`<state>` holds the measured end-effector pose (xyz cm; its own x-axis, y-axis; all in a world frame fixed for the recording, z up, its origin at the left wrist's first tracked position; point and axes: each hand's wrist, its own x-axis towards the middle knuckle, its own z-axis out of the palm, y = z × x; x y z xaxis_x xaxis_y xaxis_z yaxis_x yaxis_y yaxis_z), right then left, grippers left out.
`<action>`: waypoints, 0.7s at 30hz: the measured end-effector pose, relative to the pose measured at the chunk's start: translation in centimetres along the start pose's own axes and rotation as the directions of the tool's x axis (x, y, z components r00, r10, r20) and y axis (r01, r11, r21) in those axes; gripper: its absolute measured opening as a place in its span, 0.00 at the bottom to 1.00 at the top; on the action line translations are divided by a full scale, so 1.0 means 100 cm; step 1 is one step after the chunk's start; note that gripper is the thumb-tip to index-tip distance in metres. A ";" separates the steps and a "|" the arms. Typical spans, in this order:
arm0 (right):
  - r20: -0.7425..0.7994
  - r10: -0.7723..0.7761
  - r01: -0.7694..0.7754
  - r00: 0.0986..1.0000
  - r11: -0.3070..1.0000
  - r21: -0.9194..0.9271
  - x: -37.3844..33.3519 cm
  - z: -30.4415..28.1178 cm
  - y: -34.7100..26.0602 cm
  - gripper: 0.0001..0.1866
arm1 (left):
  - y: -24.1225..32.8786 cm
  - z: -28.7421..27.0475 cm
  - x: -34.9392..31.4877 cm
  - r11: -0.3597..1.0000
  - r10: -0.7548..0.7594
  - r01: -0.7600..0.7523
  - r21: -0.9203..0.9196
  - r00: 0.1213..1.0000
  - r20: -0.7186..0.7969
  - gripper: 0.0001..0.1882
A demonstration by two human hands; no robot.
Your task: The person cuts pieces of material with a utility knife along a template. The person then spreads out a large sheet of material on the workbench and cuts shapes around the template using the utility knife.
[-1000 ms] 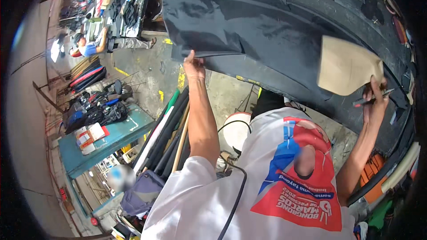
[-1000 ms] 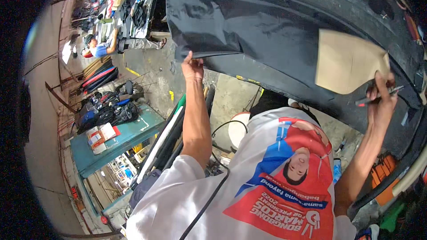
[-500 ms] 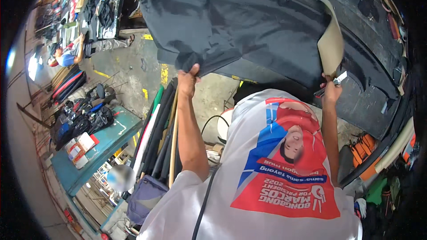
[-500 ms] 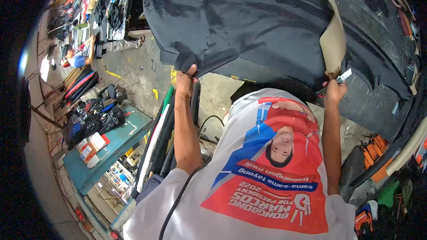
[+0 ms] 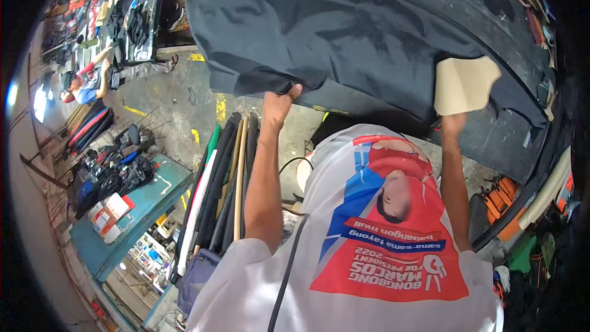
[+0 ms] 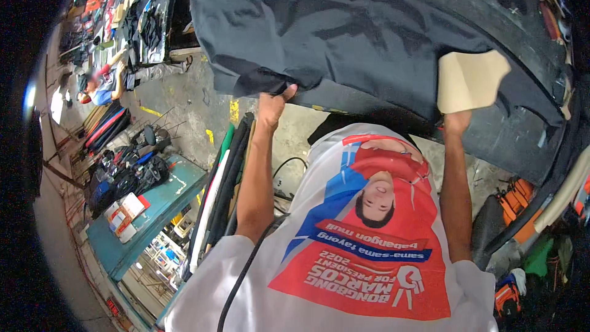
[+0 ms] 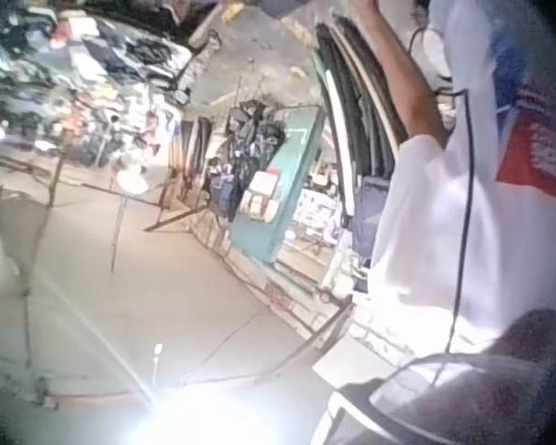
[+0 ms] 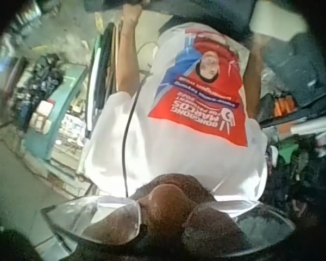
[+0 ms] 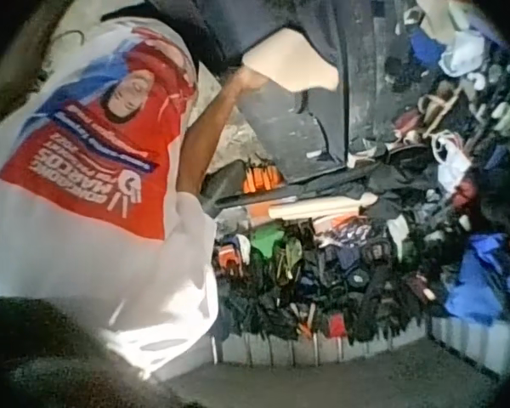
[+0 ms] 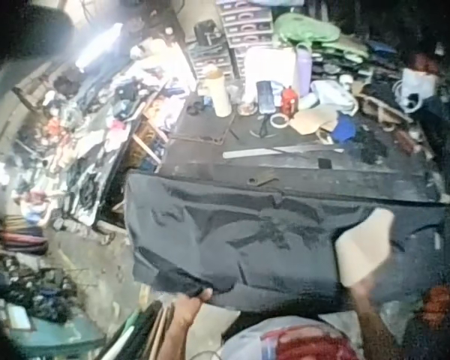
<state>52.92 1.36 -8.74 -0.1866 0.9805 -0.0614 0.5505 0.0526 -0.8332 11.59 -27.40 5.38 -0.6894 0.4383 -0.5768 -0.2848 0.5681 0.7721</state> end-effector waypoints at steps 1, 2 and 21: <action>-0.030 -0.135 0.131 0.990 0.985 -0.108 0.001 -0.002 0.001 0.27 | 0.000 0.000 -0.001 0.998 -0.059 0.059 0.026 0.998 0.003 0.27; -0.040 -0.136 0.131 0.990 0.984 -0.121 -0.001 -0.005 0.000 0.27 | -0.001 -0.001 -0.004 0.998 0.056 -0.056 0.001 0.994 -0.095 0.22; 0.057 0.091 -0.090 0.994 0.996 -0.017 -0.006 -0.007 -0.038 0.32 | 0.074 -0.006 -0.012 0.885 0.457 -0.460 -0.078 0.888 -0.044 0.08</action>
<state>51.50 0.71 -5.19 -0.1818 0.9689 -0.1676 0.5790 -0.0323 -0.8147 9.87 -24.17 11.97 -0.7717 0.6187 -0.1474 0.0129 0.2469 0.9689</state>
